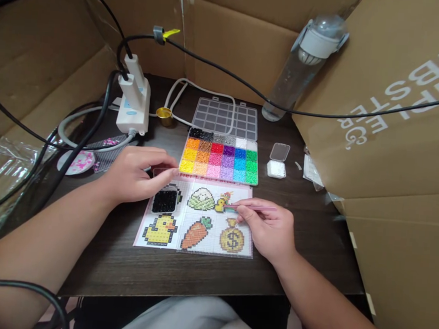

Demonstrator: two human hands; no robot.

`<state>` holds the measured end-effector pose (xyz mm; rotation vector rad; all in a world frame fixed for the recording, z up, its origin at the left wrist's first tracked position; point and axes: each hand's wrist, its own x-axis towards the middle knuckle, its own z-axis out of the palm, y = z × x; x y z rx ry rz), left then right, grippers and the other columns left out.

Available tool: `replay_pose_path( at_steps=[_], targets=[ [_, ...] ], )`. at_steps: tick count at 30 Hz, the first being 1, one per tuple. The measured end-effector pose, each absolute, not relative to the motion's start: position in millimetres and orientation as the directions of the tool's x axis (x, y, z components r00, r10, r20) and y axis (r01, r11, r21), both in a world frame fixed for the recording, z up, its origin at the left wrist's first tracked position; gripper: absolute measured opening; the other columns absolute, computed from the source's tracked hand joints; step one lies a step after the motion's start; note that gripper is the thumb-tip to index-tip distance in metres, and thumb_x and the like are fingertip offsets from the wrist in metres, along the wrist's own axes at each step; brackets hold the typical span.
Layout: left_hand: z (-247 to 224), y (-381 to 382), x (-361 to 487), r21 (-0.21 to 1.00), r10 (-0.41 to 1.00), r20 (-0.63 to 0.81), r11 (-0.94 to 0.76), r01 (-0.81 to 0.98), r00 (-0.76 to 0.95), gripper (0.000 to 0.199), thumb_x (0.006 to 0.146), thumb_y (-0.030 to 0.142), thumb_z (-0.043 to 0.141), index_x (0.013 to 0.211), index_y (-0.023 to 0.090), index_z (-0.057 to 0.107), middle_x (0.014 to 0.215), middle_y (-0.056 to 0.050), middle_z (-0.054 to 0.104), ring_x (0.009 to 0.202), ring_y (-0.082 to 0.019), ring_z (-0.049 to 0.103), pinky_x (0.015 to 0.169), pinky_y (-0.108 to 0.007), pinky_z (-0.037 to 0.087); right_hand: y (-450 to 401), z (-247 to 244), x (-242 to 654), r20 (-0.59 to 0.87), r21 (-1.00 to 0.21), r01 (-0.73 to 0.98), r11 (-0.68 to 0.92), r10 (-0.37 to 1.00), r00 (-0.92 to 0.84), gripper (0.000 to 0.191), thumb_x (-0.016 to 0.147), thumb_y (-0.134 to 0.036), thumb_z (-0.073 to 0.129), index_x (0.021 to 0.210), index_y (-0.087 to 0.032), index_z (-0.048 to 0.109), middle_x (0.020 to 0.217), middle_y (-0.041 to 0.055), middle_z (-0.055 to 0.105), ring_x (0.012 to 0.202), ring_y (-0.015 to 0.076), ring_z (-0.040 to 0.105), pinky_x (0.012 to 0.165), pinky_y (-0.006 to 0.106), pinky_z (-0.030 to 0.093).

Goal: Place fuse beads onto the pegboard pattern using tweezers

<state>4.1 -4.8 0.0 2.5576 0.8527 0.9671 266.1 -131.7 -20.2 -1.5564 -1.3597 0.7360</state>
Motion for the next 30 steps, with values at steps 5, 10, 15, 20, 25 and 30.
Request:
replay_pose_path(
  at_steps=[5, 10, 15, 20, 25, 30],
  targets=[
    [0.5, -5.0, 4.9, 0.443, 0.614, 0.504, -0.788, 0.429, 0.607, 0.011, 0.076, 0.013, 0.057, 0.073, 0.013, 0.068, 0.063, 0.0, 0.063, 0.055, -0.009, 0.053, 0.052, -0.022, 0.038, -132.1, -21.9, 266.6, 0.133, -0.909, 0.415, 0.036, 0.969, 0.207, 0.008, 0.08, -0.02, 0.07, 0.079, -0.022, 0.078, 0.069, 0.0007, 0.075, 0.058, 0.0129, 0.069, 0.058, 0.02, 0.059],
    [0.6, -5.2, 5.3, 0.447, 0.624, 0.491, -0.78, 0.439, 0.608, 0.011, 0.076, 0.013, 0.057, 0.073, 0.013, 0.068, 0.063, 0.0, 0.063, 0.055, -0.009, 0.053, 0.053, -0.022, 0.039, -132.3, -20.9, 266.8, 0.125, -0.913, 0.407, 0.034, 0.972, 0.201, 0.008, 0.08, -0.02, 0.07, 0.079, -0.021, 0.077, 0.071, 0.0019, 0.075, 0.057, 0.0133, 0.069, 0.057, 0.021, 0.059],
    [0.9, -5.4, 4.8, 0.445, 0.625, 0.494, -0.779, 0.442, 0.604, 0.012, 0.076, 0.015, 0.057, 0.074, 0.014, 0.068, 0.063, 0.0, 0.063, 0.055, -0.009, 0.053, 0.052, -0.022, 0.039, -131.8, -22.9, 267.2, 0.126, -0.92, 0.39, 0.039, 0.972, 0.198, 0.007, 0.08, -0.022, 0.07, 0.081, -0.021, 0.077, 0.074, 0.0024, 0.076, 0.058, 0.0148, 0.07, 0.058, 0.023, 0.059],
    [-0.1, -5.1, 4.9, 0.454, 0.624, 0.499, -0.779, 0.432, 0.601, 0.012, 0.076, 0.016, 0.056, 0.072, 0.015, 0.068, 0.062, 0.0, 0.062, 0.054, -0.009, 0.053, 0.052, -0.023, 0.039, -131.2, -25.8, 269.0, 0.126, -0.936, 0.35, 0.043, 0.968, 0.218, 0.007, 0.081, -0.024, 0.071, 0.083, -0.023, 0.077, 0.07, 0.0016, 0.074, 0.057, 0.0158, 0.068, 0.059, 0.027, 0.059],
    [-2.2, -5.1, 4.9, 0.475, 0.634, 0.503, -0.771, 0.425, 0.587, 0.014, 0.078, 0.017, 0.056, 0.07, 0.014, 0.067, 0.059, 0.0, 0.06, 0.053, -0.009, 0.051, 0.052, -0.023, 0.038, -111.2, -5.7, 262.9, 0.206, -0.921, 0.371, 0.12, 0.958, 0.201, 0.006, 0.079, -0.024, 0.071, 0.078, -0.022, 0.077, 0.069, 0.0029, 0.074, 0.054, 0.0167, 0.067, 0.054, 0.029, 0.058],
    [-2.2, -6.0, 3.6, 0.47, 0.629, 0.517, -0.776, 0.421, 0.581, 0.011, 0.078, 0.016, 0.057, 0.073, 0.014, 0.067, 0.06, 0.0, 0.062, 0.052, -0.008, 0.051, 0.052, -0.022, 0.039, -63.1, 19.1, 240.9, 0.29, -0.867, 0.447, 0.223, 0.953, 0.087, 0.006, 0.077, -0.022, 0.071, 0.076, -0.021, 0.077, 0.068, 0.0022, 0.073, 0.059, 0.0155, 0.068, 0.059, 0.029, 0.059]
  ],
)
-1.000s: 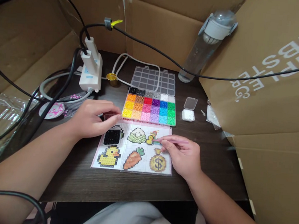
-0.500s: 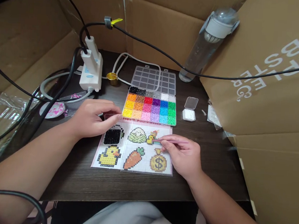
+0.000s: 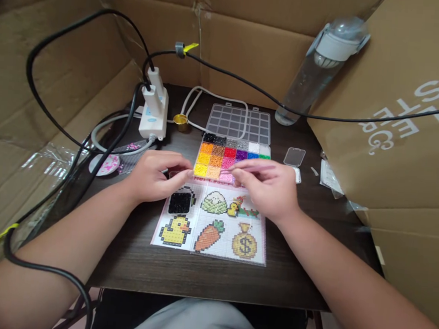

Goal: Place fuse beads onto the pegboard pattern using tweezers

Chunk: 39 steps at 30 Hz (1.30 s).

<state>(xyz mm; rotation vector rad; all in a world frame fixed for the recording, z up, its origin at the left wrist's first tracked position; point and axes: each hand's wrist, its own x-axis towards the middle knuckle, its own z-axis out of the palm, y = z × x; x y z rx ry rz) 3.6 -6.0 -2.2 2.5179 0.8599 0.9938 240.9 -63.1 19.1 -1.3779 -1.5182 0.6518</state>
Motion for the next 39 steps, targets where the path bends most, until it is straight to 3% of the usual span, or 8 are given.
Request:
replay_pose_path(
  at_steps=[6, 9, 16, 24, 39],
  targets=[
    [-3.3, -5.4, 3.1, 0.456, 0.619, 0.533, -0.785, 0.42, 0.577, 0.01, 0.078, 0.014, 0.059, 0.074, 0.013, 0.068, 0.06, 0.0, 0.062, 0.052, -0.008, 0.05, 0.052, -0.021, 0.038, -26.6, 2.2, 209.6, 0.185, -0.948, 0.278, 0.155, 0.979, 0.086, 0.008, 0.072, -0.025, 0.074, 0.072, -0.017, 0.074, 0.067, 0.0029, 0.072, 0.055, 0.0134, 0.065, 0.051, 0.026, 0.056],
    [-2.9, -5.2, 3.6, 0.459, 0.615, 0.522, -0.786, 0.414, 0.591, 0.011, 0.079, 0.014, 0.058, 0.074, 0.013, 0.068, 0.061, 0.0, 0.062, 0.053, -0.008, 0.051, 0.052, -0.022, 0.038, -27.0, -9.9, 205.3, 0.145, -0.963, 0.242, 0.118, 0.985, 0.096, 0.008, 0.072, -0.025, 0.074, 0.071, -0.017, 0.074, 0.071, 0.0034, 0.073, 0.058, 0.0136, 0.066, 0.055, 0.027, 0.059],
    [-1.4, -6.1, 4.5, 0.462, 0.614, 0.514, -0.787, 0.41, 0.599, 0.011, 0.078, 0.014, 0.057, 0.075, 0.014, 0.067, 0.062, 0.0, 0.063, 0.054, -0.009, 0.052, 0.053, -0.022, 0.039, -29.2, -10.5, 205.8, 0.113, -0.955, 0.285, 0.085, 0.99, 0.086, 0.005, 0.072, -0.022, 0.073, 0.07, -0.017, 0.073, 0.068, 0.0027, 0.073, 0.056, 0.0131, 0.066, 0.052, 0.025, 0.058],
    [-1.7, -6.1, 4.0, 0.448, 0.61, 0.521, -0.791, 0.417, 0.598, 0.011, 0.079, 0.015, 0.057, 0.076, 0.014, 0.067, 0.062, 0.0, 0.063, 0.054, -0.009, 0.052, 0.053, -0.022, 0.039, -27.0, -14.5, 206.3, 0.13, -0.949, 0.294, 0.111, 0.99, 0.047, 0.006, 0.073, -0.021, 0.072, 0.069, -0.018, 0.074, 0.08, 0.0047, 0.075, 0.07, 0.016, 0.071, 0.062, 0.027, 0.06],
    [-1.2, -6.5, 3.8, 0.451, 0.623, 0.51, -0.781, 0.433, 0.593, 0.012, 0.078, 0.015, 0.057, 0.074, 0.015, 0.068, 0.062, 0.0, 0.064, 0.054, -0.009, 0.052, 0.052, -0.022, 0.039, -28.4, -13.9, 206.5, 0.138, -0.939, 0.326, 0.109, 0.988, 0.067, 0.006, 0.073, -0.021, 0.073, 0.068, -0.018, 0.074, 0.073, 0.0037, 0.073, 0.058, 0.0127, 0.066, 0.053, 0.024, 0.058]
  ],
)
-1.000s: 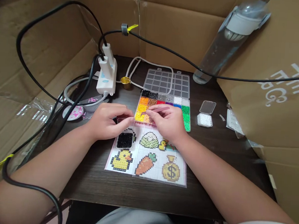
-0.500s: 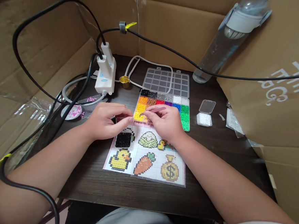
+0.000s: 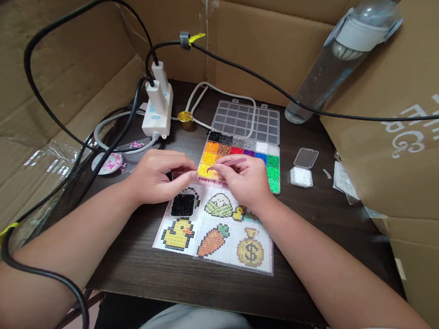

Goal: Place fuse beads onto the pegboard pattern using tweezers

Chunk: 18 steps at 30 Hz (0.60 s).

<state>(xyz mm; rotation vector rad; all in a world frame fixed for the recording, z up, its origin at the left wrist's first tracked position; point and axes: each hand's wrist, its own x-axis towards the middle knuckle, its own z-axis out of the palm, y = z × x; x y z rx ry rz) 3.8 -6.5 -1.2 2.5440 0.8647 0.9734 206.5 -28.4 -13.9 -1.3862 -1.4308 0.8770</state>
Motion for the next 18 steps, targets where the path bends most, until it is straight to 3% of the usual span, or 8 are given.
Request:
replay_pose_path(
  at_steps=[18],
  targets=[
    [-3.3, -5.3, 3.9, 0.454, 0.615, 0.518, -0.786, 0.419, 0.594, 0.011, 0.077, 0.014, 0.058, 0.074, 0.014, 0.068, 0.062, 0.0, 0.063, 0.053, -0.009, 0.051, 0.053, -0.022, 0.037, -27.6, -12.5, 206.2, 0.144, -0.933, 0.341, 0.115, 0.988, 0.06, 0.007, 0.073, -0.02, 0.073, 0.067, -0.018, 0.074, 0.074, 0.0036, 0.073, 0.06, 0.0129, 0.067, 0.055, 0.025, 0.058]
  ],
)
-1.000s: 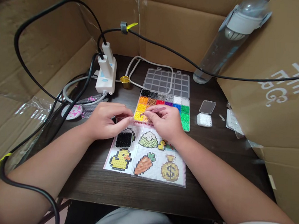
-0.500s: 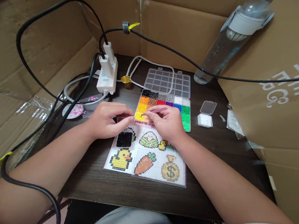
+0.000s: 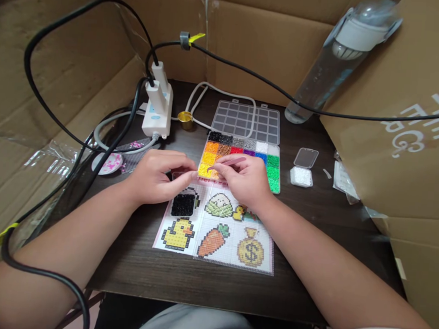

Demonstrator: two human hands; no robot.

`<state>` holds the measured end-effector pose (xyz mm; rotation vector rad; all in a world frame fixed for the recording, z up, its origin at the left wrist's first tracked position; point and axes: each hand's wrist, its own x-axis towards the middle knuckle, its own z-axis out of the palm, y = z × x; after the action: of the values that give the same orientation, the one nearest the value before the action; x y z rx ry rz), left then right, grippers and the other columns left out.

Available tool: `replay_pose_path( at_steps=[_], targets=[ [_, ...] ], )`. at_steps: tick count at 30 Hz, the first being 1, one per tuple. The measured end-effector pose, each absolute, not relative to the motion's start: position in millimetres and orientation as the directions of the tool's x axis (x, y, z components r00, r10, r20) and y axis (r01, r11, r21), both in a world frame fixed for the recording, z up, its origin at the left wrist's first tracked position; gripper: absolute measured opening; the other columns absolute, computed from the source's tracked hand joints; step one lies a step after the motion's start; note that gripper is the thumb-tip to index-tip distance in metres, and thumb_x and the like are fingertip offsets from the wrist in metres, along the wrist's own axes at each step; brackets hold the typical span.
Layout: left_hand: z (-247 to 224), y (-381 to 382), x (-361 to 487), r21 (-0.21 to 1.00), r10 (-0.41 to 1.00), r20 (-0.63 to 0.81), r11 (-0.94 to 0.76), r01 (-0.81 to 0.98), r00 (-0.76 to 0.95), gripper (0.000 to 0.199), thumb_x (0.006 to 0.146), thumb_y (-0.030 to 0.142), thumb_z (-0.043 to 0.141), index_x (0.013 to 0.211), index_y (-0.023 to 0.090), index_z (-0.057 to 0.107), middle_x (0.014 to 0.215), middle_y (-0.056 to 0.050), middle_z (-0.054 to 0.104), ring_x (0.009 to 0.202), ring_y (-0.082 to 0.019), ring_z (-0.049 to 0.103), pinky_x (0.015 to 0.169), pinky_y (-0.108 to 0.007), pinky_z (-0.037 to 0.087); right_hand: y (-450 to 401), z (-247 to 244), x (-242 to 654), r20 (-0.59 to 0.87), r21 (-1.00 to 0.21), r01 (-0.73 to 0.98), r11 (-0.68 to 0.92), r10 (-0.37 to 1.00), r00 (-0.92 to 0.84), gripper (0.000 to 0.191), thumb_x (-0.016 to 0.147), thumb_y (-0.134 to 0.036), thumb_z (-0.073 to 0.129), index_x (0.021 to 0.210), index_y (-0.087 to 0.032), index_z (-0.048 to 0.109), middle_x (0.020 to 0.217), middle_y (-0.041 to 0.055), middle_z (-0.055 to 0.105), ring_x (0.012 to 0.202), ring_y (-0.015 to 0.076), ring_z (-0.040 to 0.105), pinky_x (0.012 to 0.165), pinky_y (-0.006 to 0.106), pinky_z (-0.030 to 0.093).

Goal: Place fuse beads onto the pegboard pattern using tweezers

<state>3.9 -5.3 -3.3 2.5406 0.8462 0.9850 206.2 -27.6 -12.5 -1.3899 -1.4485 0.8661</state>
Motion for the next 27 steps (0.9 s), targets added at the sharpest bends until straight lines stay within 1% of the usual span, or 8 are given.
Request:
replay_pose_path(
  at_steps=[3, 8, 13, 19, 22, 25, 27],
  targets=[
    [-3.7, -5.1, 3.4, 0.453, 0.615, 0.525, -0.787, 0.419, 0.589, 0.01, 0.077, 0.013, 0.059, 0.074, 0.013, 0.069, 0.061, 0.0, 0.062, 0.053, -0.008, 0.05, 0.053, -0.021, 0.037, -26.8, -14.4, 206.9, 0.142, -0.932, 0.342, 0.116, 0.988, 0.054, 0.006, 0.073, -0.021, 0.073, 0.068, -0.018, 0.074, 0.075, 0.004, 0.073, 0.063, 0.014, 0.068, 0.057, 0.026, 0.057],
    [-2.6, -6.1, 3.7, 0.459, 0.619, 0.518, -0.784, 0.418, 0.59, 0.011, 0.077, 0.013, 0.059, 0.073, 0.013, 0.069, 0.06, 0.001, 0.061, 0.052, -0.008, 0.05, 0.052, -0.021, 0.037, -25.9, -17.2, 207.0, 0.125, -0.949, 0.296, 0.108, 0.991, 0.039, 0.008, 0.074, -0.024, 0.072, 0.07, -0.018, 0.073, 0.077, 0.0053, 0.074, 0.066, 0.0157, 0.069, 0.06, 0.028, 0.059],
    [-2.1, -6.0, 3.4, 0.465, 0.624, 0.511, -0.779, 0.42, 0.591, 0.012, 0.078, 0.014, 0.058, 0.073, 0.013, 0.069, 0.061, 0.0, 0.062, 0.053, -0.008, 0.05, 0.052, -0.021, 0.037, -27.1, -17.2, 205.8, 0.115, -0.96, 0.267, 0.09, 0.99, 0.077, 0.006, 0.072, -0.023, 0.074, 0.068, -0.017, 0.074, 0.072, 0.004, 0.073, 0.058, 0.013, 0.065, 0.054, 0.026, 0.058],
    [-2.3, -5.9, 3.0, 0.453, 0.613, 0.521, -0.789, 0.416, 0.594, 0.01, 0.078, 0.014, 0.059, 0.073, 0.012, 0.068, 0.06, 0.001, 0.06, 0.052, -0.008, 0.049, 0.052, -0.021, 0.037, -27.7, -10.1, 205.6, 0.121, -0.981, 0.163, 0.101, 0.985, 0.119, 0.009, 0.071, -0.025, 0.076, 0.069, -0.017, 0.074, 0.064, 0.0017, 0.071, 0.051, 0.0118, 0.064, 0.047, 0.023, 0.055],
    [-0.8, -5.8, 2.6, 0.443, 0.606, 0.52, -0.794, 0.417, 0.601, 0.011, 0.079, 0.015, 0.059, 0.073, 0.013, 0.068, 0.06, 0.0, 0.06, 0.052, -0.008, 0.049, 0.052, -0.021, 0.037, -30.1, 7.4, 211.8, 0.217, -0.964, 0.183, 0.191, 0.967, 0.136, 0.009, 0.073, -0.025, 0.075, 0.07, -0.017, 0.075, 0.06, 0.0007, 0.069, 0.049, 0.0111, 0.062, 0.047, 0.023, 0.054],
    [0.7, -5.2, 1.9, 0.438, 0.606, 0.512, -0.794, 0.422, 0.609, 0.012, 0.08, 0.016, 0.058, 0.073, 0.013, 0.067, 0.061, 0.0, 0.06, 0.053, -0.008, 0.049, 0.052, -0.022, 0.037, -41.1, 30.2, 225.6, 0.367, -0.916, 0.238, 0.323, 0.914, 0.173, 0.008, 0.076, -0.022, 0.074, 0.07, -0.018, 0.075, 0.063, 0.0015, 0.07, 0.053, 0.0116, 0.063, 0.052, 0.025, 0.055],
    [1.2, -4.6, 1.6, 0.437, 0.606, 0.508, -0.794, 0.423, 0.612, 0.012, 0.08, 0.016, 0.058, 0.073, 0.013, 0.067, 0.06, 0.001, 0.059, 0.053, -0.008, 0.049, 0.053, -0.022, 0.037, -55.9, 39.1, 238.2, 0.423, -0.897, 0.229, 0.378, 0.884, 0.2, 0.006, 0.078, -0.021, 0.073, 0.073, -0.019, 0.076, 0.065, 0.0021, 0.071, 0.055, 0.0123, 0.063, 0.055, 0.027, 0.055]
  ],
)
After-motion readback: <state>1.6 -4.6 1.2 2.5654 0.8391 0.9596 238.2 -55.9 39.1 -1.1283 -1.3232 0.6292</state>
